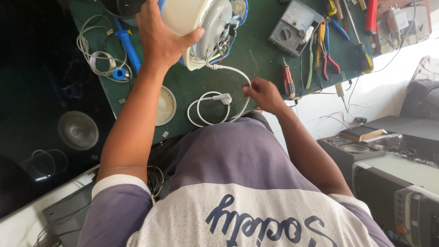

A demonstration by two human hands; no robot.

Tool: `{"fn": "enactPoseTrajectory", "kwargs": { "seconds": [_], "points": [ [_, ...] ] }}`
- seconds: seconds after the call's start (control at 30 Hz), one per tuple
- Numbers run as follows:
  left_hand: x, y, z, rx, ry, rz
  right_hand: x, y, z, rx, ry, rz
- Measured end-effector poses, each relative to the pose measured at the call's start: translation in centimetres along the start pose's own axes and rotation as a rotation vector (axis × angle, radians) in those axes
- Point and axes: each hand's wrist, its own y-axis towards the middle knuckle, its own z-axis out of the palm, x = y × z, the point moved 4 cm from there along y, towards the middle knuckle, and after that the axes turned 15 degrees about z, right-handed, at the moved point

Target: Repairing a small electronic appliance by disassembling the base and checking internal components with tools

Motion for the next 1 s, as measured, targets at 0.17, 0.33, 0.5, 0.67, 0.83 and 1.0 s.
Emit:
{"fn": "enactPoseTrajectory", "kwargs": {
  "seconds": [0.17,0.33,0.5,0.67,0.83,1.0],
  "points": [
    [-0.5,0.2,0.2,0.011,0.096,0.125,-4.3,0.6,3.9,-0.098,-0.178,0.084],
    [-1.2,0.8,-0.3,0.062,0.124,0.175,-2.7,-0.6,5.0,-0.083,-0.195,0.049],
    [-1.0,1.1,-1.1,0.088,0.003,0.040,0.4,-2.6,5.0,0.469,-0.008,0.362],
    [-0.2,0.7,-1.3,0.025,-0.239,-0.123,1.7,-1.5,6.4,0.349,0.096,0.440],
    [-0.5,1.1,-2.5,-0.069,-0.470,-0.157,-2.0,3.4,9.2,0.278,-0.263,0.396],
    [-1.3,1.9,-4.7,-0.081,-0.511,-0.130,-3.0,7.2,5.5,-0.162,-0.088,0.333]
  ]
}}
